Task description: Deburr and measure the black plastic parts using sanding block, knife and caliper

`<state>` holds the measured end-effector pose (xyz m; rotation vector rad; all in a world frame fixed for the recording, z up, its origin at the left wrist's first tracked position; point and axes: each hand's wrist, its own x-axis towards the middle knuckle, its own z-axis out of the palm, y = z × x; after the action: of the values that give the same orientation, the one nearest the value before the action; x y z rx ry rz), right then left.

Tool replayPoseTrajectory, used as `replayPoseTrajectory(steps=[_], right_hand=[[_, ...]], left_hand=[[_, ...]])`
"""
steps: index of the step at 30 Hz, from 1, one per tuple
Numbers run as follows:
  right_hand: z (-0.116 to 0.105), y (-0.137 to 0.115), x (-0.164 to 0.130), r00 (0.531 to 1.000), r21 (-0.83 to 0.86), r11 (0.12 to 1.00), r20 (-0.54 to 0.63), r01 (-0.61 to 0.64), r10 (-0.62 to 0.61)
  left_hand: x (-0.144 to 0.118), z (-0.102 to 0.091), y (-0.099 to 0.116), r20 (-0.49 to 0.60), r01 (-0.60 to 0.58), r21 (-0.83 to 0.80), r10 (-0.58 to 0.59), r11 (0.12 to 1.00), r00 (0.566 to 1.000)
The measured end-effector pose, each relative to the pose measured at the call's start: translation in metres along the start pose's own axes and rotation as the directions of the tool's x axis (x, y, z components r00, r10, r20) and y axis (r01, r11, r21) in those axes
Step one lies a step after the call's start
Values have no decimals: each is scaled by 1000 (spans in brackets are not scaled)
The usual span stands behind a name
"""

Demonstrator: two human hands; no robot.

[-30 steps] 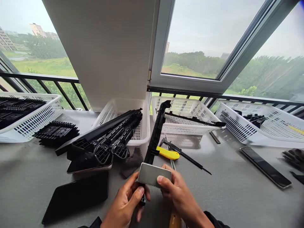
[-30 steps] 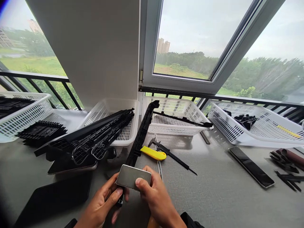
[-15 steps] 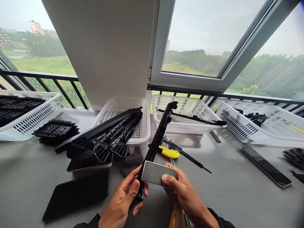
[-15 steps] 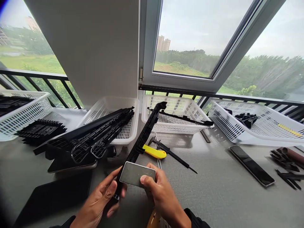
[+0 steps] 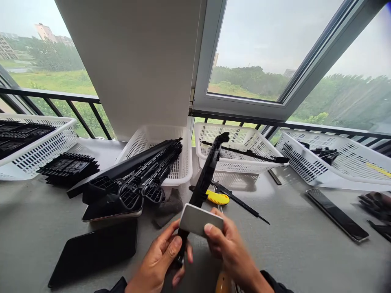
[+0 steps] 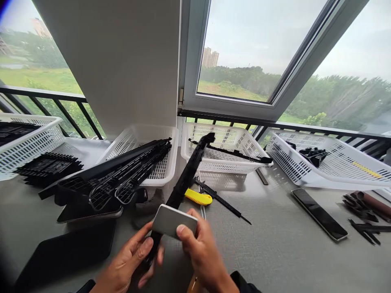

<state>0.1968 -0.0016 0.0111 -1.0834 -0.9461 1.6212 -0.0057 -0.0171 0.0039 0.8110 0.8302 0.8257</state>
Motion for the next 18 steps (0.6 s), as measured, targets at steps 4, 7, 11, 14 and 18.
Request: replayPoseTrajectory(steps=[4,7,11,14,18], right_hand=[[-3,-3,-3,997,-18,1000,74,3,-1],[-10,-12,-2,993,39,995,-79,94,-91],[-9,-15,-1,994,-9,998,-94,59,-60],[-4,-12,-1,999,-162,987,46,21,-14],[-6,-9,2,999,-99,994,-35,35,-39]], left_hand=[[-2,-1,0,35,-55,111,52,992,998],[-2,-1,-5,76,-35,125,26,992,997],[-1,-5,-13,154,-23,200,-8,979,988],[-1,-7,-13,110,-65,233,40,970,993],[0,-8,-9,59,-64,185,54,981,997]])
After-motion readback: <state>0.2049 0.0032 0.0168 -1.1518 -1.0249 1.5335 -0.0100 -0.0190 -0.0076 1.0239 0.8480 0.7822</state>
